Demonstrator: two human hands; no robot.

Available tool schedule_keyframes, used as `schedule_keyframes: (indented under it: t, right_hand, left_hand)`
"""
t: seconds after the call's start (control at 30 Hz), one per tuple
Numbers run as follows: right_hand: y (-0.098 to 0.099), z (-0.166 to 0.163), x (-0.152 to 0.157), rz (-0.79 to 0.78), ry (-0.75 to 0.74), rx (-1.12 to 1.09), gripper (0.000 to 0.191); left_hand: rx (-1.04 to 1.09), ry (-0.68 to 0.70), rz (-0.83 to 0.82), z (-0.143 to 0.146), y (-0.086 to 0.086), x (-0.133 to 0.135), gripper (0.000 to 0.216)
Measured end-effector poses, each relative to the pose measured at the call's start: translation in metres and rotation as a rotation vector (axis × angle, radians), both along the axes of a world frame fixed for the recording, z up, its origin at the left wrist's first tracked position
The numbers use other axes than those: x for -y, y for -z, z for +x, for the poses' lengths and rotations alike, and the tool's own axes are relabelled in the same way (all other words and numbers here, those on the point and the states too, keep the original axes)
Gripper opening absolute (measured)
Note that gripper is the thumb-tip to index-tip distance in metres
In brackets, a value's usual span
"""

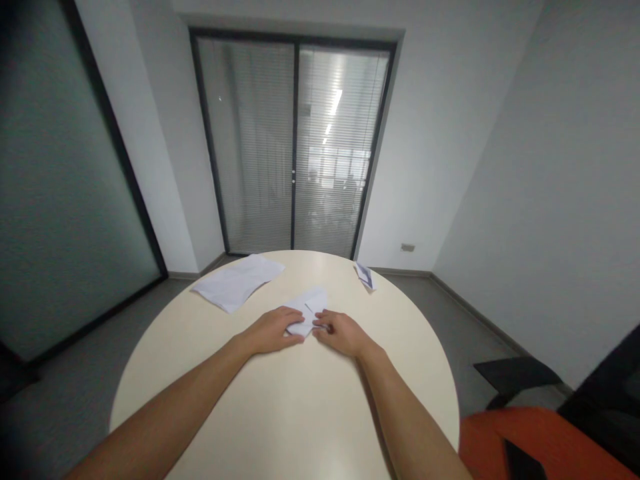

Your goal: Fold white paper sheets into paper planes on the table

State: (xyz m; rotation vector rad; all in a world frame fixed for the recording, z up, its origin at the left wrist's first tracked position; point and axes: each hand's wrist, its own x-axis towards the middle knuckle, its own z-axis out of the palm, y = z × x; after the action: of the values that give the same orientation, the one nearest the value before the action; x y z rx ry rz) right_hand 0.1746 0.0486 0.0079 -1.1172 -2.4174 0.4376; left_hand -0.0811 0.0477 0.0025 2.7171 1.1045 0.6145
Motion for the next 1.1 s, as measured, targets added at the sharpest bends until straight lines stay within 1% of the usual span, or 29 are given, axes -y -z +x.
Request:
schedule_keyframes:
  t: [0.1, 0.2, 0.4, 0.63, 0.87, 1.0, 1.1]
  right_hand:
    - [-0.002, 0.0, 0.001, 0.01, -0.012, -0.006, 0.029]
    - [-0.004, 0.0, 0.001, 0.012, -0.035, -0.013, 0.03]
    - [-0.004, 0.0, 0.002, 0.0, -0.009, -0.024, 0.032]
    - [-0.006, -0.003, 0.002, 0.025, 0.013, -0.012, 0.03]
    - [-0.002, -0.003, 0.001, 0.033, 0.085, 0.002, 0.024]
    - [-0.003, -0.004, 0.002, 0.046, 0.091, 0.007, 0.023]
    - [-0.003, -0.005, 0.002, 0.039, 0.092, -0.002, 0.028]
  left_hand:
    - [0.017, -0.025, -0.024, 0.0, -0.002, 0.001, 0.045]
    - [0.026, -0.065, -0.052, -0.001, -0.005, 0.002, 0.043]
    - [-0.015, -0.15, -0.051, -0.003, -0.005, -0.002, 0.032]
    - [-0.044, -0.228, -0.012, 0.0, -0.003, -0.004, 0.035]
    - [-0.022, -0.301, 0.004, 0.001, 0.003, -0.007, 0.032]
    - [0.003, -0.304, -0.009, 0.002, 0.005, -0.008, 0.038]
    - [0.004, -0.297, -0.023, 0.003, 0.005, -0.008, 0.044]
